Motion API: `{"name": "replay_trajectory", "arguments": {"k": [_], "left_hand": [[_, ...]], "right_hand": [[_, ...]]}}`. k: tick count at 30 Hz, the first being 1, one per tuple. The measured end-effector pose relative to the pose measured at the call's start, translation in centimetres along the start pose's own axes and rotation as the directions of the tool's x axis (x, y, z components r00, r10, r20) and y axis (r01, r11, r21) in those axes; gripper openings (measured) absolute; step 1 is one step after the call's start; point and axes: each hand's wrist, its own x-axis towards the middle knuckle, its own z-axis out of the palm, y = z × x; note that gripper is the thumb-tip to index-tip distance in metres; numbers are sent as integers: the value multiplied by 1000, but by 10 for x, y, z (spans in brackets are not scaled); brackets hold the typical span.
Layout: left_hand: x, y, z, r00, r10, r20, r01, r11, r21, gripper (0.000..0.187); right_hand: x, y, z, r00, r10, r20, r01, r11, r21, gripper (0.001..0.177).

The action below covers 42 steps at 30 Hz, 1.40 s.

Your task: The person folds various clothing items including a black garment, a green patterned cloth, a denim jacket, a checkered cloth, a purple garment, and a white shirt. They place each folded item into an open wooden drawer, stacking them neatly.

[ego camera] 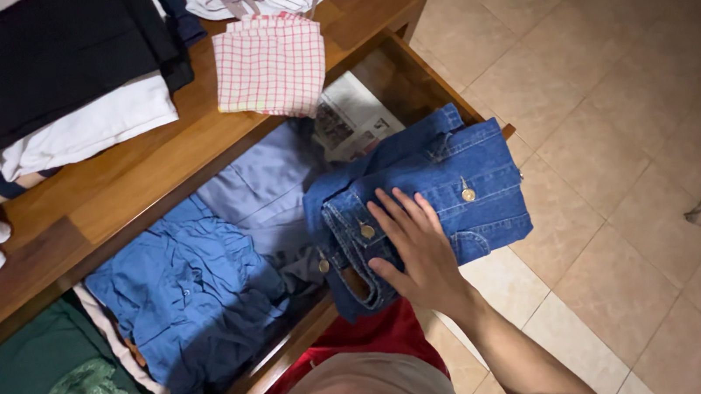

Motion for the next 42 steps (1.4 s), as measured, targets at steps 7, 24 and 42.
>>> {"name": "replay_trajectory", "arguments": {"k": [7,24,42], "left_hand": [[-6,-55,48,781,-624,-20,496,640,-587,119],[-21,-63,57,839,-544,-18,492,772,-402,84],[-23,-70,61,828,-561,21,495,711,-499,76]], "right_hand": [[-4,1,4,998,-40,-42,39,999,-4,70],[25,69,-33,963,-71,259,149,944,-294,67],[30,-7,7,952,-137,273,156,986,-51,78]]}}
